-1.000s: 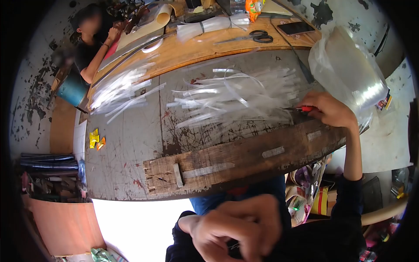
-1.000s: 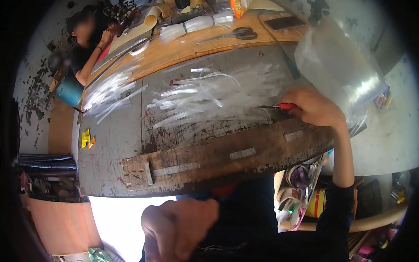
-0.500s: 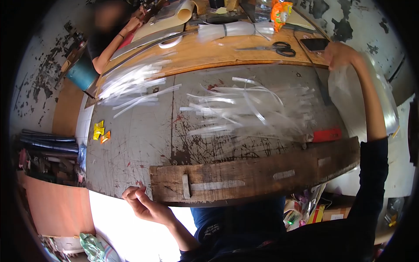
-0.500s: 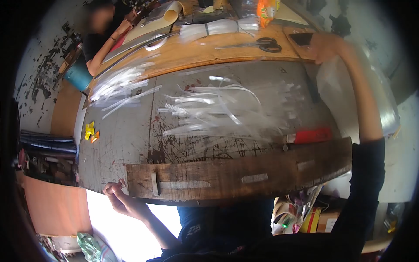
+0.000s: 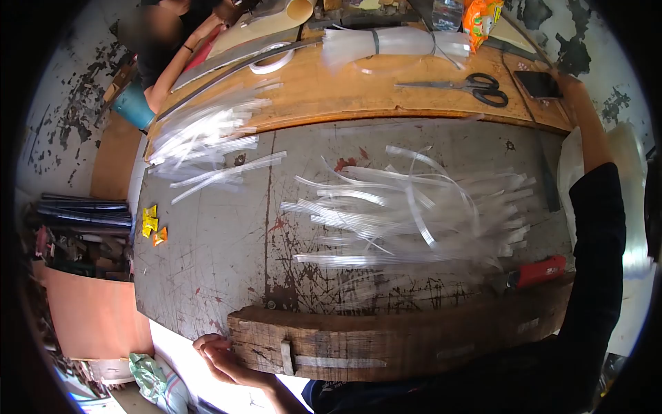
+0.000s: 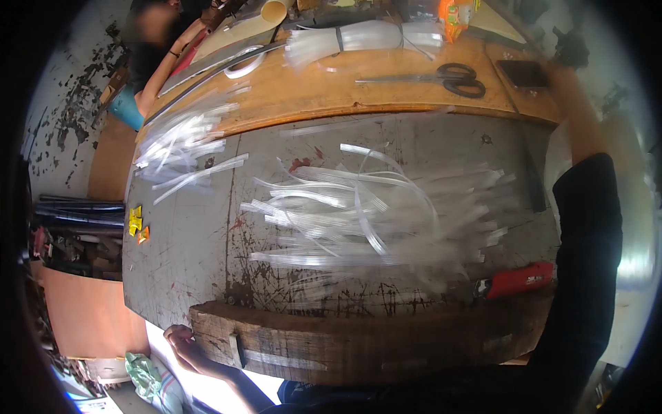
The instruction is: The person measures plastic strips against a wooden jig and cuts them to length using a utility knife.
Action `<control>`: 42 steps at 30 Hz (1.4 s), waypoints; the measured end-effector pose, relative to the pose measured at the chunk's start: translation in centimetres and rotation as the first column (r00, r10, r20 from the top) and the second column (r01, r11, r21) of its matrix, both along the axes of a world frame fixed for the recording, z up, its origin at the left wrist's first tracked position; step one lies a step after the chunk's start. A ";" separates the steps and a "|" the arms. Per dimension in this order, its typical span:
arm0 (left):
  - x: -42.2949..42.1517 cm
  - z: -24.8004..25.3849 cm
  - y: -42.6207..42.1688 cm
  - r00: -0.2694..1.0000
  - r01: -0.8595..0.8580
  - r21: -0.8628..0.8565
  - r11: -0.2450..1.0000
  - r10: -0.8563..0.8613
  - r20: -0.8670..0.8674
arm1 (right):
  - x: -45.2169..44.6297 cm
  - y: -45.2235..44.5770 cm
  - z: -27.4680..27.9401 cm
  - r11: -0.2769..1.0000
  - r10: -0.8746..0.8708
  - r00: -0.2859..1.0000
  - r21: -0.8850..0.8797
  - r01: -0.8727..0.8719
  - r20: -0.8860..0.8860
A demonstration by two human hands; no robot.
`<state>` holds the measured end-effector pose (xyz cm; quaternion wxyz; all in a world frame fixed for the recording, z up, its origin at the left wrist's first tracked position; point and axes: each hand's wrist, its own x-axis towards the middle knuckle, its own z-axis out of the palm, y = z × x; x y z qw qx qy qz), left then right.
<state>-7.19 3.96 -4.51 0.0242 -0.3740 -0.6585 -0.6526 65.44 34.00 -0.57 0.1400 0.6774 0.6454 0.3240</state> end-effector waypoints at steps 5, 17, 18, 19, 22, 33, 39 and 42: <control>-0.2 0.2 -0.1 1.000 0.004 -0.042 0.999 -0.005 -0.030 | -3.5 1.1 3.4 0.889 -0.294 0.956 -0.363 0.280 0.018; -0.6 0.1 -0.3 0.999 -0.016 -0.084 0.996 0.012 -0.049 | -4.5 1.4 5.4 0.827 -0.339 0.941 -0.473 0.304 0.012; -0.6 0.1 -0.3 0.998 -0.027 -0.086 0.996 0.023 -0.052 | -4.7 1.1 5.3 0.841 -0.321 0.947 -0.454 0.292 0.016; -0.6 0.1 -0.3 0.998 -0.027 -0.086 0.996 0.022 -0.051 | -4.9 0.8 5.3 0.869 -0.284 0.959 -0.416 0.268 0.024; -0.6 0.1 -0.4 0.998 -0.049 -0.128 0.991 0.043 -0.050 | -5.4 0.5 5.3 0.871 -0.257 0.965 -0.423 0.250 0.042; -0.2 0.0 -0.1 0.997 -0.043 -0.070 0.997 0.038 -0.070 | -5.5 -0.7 3.5 0.946 -0.223 0.973 -0.230 0.230 0.054; 0.0 0.1 0.1 0.998 0.043 -0.030 0.999 -0.044 -0.040 | -15.5 -3.6 9.1 0.978 -0.015 0.997 -0.205 0.031 0.081; -0.2 0.0 0.0 0.999 0.049 0.109 0.993 -0.048 -0.006 | -24.3 -10.7 11.4 0.853 0.164 0.842 -0.355 -0.383 -0.514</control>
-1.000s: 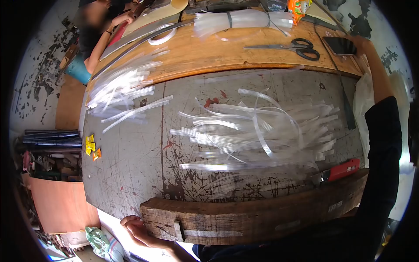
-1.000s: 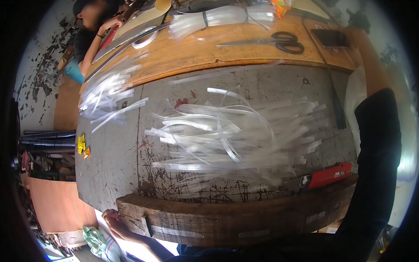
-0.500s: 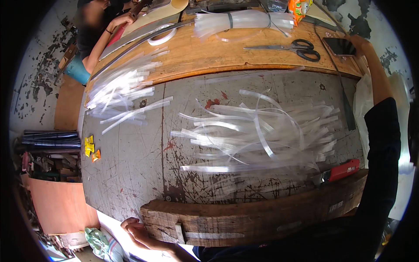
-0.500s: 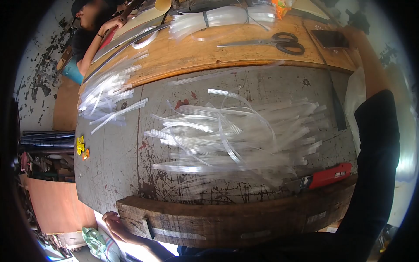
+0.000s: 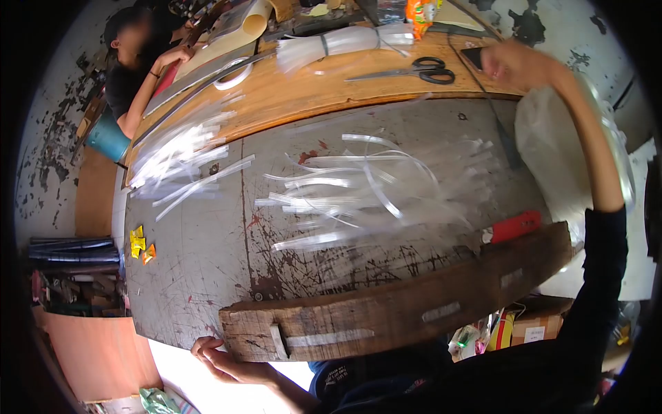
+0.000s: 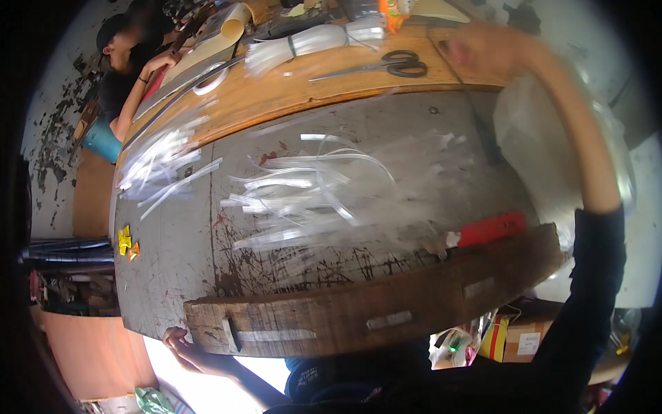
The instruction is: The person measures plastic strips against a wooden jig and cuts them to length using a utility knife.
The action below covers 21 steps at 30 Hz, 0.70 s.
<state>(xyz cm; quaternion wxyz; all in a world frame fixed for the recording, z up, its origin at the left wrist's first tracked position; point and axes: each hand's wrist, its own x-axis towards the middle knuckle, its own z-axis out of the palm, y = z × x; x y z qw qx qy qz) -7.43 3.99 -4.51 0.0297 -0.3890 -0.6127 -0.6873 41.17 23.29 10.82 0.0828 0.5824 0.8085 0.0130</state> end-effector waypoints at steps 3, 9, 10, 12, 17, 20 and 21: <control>0.1 -0.1 0.1 0.999 -0.039 0.052 0.998 0.040 -0.008 | -6.8 -9.2 -0.3 0.890 -0.065 0.961 -0.451 -0.066 -0.268; -0.3 -0.6 -0.3 0.997 0.060 0.139 0.988 -0.054 -0.050 | -8.0 -16.6 -5.4 0.950 -0.005 0.951 -0.298 -0.092 -0.310; -0.4 -0.7 -0.4 0.997 0.064 0.160 0.985 -0.056 -0.054 | -7.6 -16.8 -5.8 0.957 -0.004 0.933 -0.272 -0.101 -0.359; -0.9 -1.3 -0.3 0.996 0.081 0.225 0.971 -0.070 -0.054 | -7.3 -17.0 -5.9 0.959 -0.028 0.920 -0.269 -0.086 -0.392; -2.0 -2.4 -0.6 0.988 0.143 0.327 0.934 -0.112 -0.110 | -7.0 -17.9 -4.2 0.996 0.011 0.800 -0.062 -0.060 -0.600; -2.1 -2.6 -0.7 0.986 0.159 0.365 0.918 -0.131 -0.100 | -5.4 -20.5 -4.5 0.984 0.048 0.627 0.143 0.102 -0.778; -2.1 -2.7 -0.7 0.986 0.163 0.383 0.909 -0.144 -0.078 | -4.4 -21.7 -5.0 0.928 0.160 0.428 0.284 0.243 -0.889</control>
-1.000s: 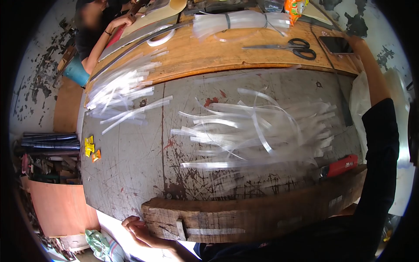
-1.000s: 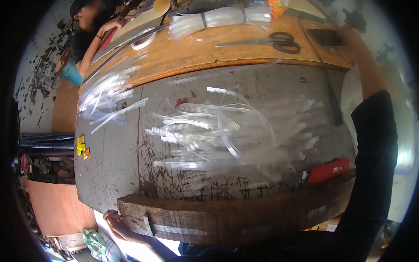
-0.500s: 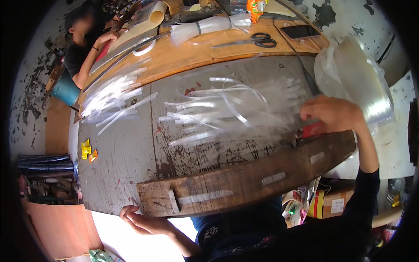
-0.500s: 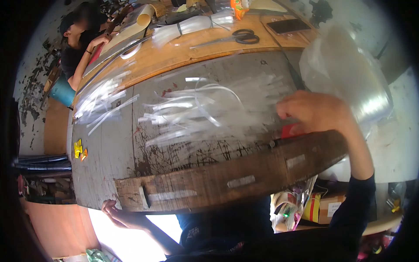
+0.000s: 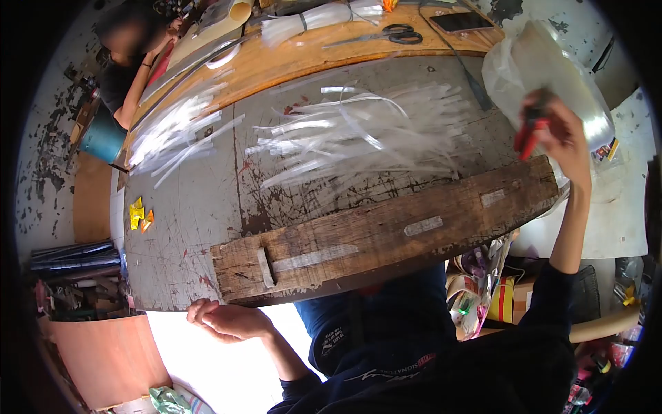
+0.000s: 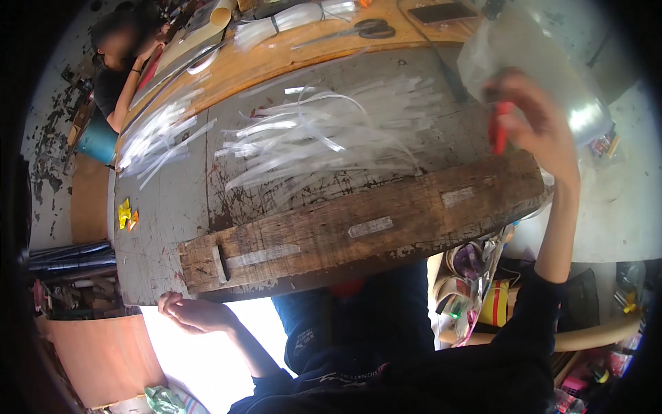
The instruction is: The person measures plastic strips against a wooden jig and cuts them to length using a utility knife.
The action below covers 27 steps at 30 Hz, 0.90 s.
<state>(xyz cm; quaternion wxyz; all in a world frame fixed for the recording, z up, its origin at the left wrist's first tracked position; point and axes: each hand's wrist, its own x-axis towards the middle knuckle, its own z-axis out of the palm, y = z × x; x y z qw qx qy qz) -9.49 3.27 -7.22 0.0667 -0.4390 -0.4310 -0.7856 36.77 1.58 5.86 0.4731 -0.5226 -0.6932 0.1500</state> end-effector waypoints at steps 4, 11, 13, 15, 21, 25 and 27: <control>-0.5 -1.6 -1.2 0.995 -0.086 -0.025 0.996 0.085 -0.054 | 1.8 -6.8 0.1 0.961 -0.015 0.736 0.193 0.197 -0.677; 8.5 -2.8 -6.6 0.892 0.350 0.158 0.923 -0.277 -0.357 | -3.2 -14.6 -8.6 0.530 -0.248 0.204 0.044 0.847 -0.947; 9.8 -2.7 -7.1 0.836 0.456 0.170 0.874 -0.355 -0.419 | -2.8 -14.8 -13.0 0.461 -0.373 0.008 -0.178 0.869 -0.928; 10.9 -1.2 -6.7 0.668 0.643 0.066 0.763 -0.517 -0.535 | -2.2 -14.3 -15.4 0.468 -0.507 -0.077 -0.349 0.812 -0.859; 12.1 0.0 -6.4 0.330 0.792 -0.174 0.585 -0.650 -0.685 | -2.4 -11.3 -17.6 0.453 -0.585 -0.017 -0.345 0.822 -0.811; 12.5 -0.8 -6.6 0.288 0.757 -0.293 0.584 -0.701 -0.653 | -4.9 -11.2 -16.8 0.426 -0.700 0.101 -0.300 0.854 -0.707; 13.3 -1.0 -6.6 0.184 0.757 -0.424 0.497 -0.785 -0.592 | -6.4 -11.8 -16.7 0.332 -0.847 0.109 -0.358 0.873 -0.520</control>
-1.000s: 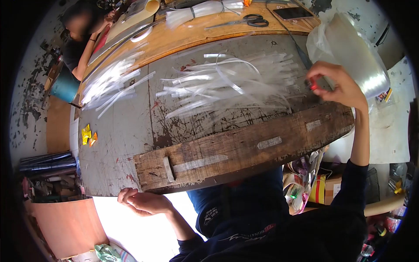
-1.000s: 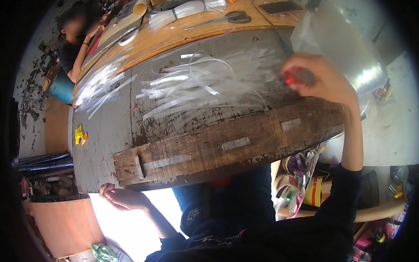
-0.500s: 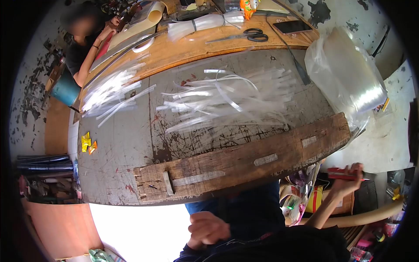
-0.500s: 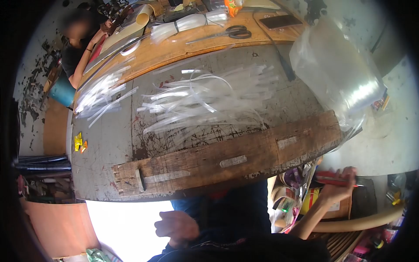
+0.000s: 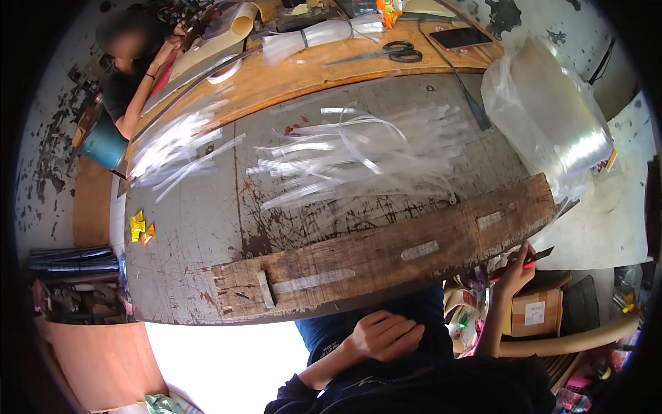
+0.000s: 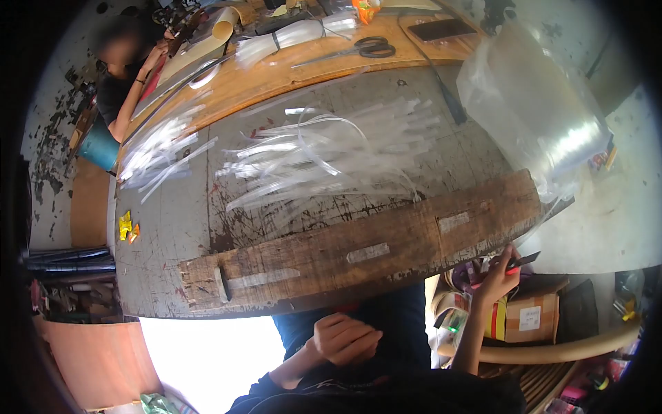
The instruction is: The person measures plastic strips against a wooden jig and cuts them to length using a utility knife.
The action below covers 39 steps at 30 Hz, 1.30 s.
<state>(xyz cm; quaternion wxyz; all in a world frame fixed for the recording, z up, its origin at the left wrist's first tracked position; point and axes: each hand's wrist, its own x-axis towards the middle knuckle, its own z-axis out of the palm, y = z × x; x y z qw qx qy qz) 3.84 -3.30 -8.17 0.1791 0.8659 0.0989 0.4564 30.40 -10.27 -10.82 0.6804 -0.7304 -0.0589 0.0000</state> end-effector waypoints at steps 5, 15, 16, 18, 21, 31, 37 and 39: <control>2.7 -0.8 -0.2 0.966 0.095 -0.259 0.961 -0.152 -0.211 | -2.0 -1.9 -1.4 0.967 0.130 0.924 -0.250 -0.039 0.358; 4.4 1.3 -0.2 0.938 0.203 -0.803 0.561 -0.345 -0.004 | -9.1 -0.7 7.6 0.781 0.624 0.767 0.131 -0.610 -0.149; 4.2 1.3 -0.1 0.927 0.201 -0.820 0.535 -0.374 -0.018 | -9.0 -0.6 7.8 0.781 0.624 0.767 0.131 -0.611 -0.148; 3.7 1.6 0.0 0.917 0.196 -0.836 0.513 -0.398 -0.030 | -8.7 -0.6 8.3 0.741 0.672 0.720 0.136 -0.658 -0.173; 2.3 2.8 0.1 0.932 0.185 -0.811 0.556 -0.360 -0.034 | -8.8 -0.2 8.8 0.767 0.642 0.754 0.098 -0.634 -0.142; -4.5 7.7 1.5 0.970 -0.213 -0.496 0.842 0.120 -0.213 | -7.8 1.9 14.0 0.365 0.925 0.380 -0.269 -0.891 -0.002; -4.1 9.3 2.4 0.915 -0.391 -0.206 0.897 0.356 -0.190 | -9.5 7.0 18.0 0.070 0.978 -0.085 -0.679 -0.731 0.191; -4.5 9.2 2.5 0.911 -0.398 -0.187 0.898 0.362 -0.200 | -9.2 7.8 18.4 -0.104 0.963 -0.250 -0.723 -0.683 0.098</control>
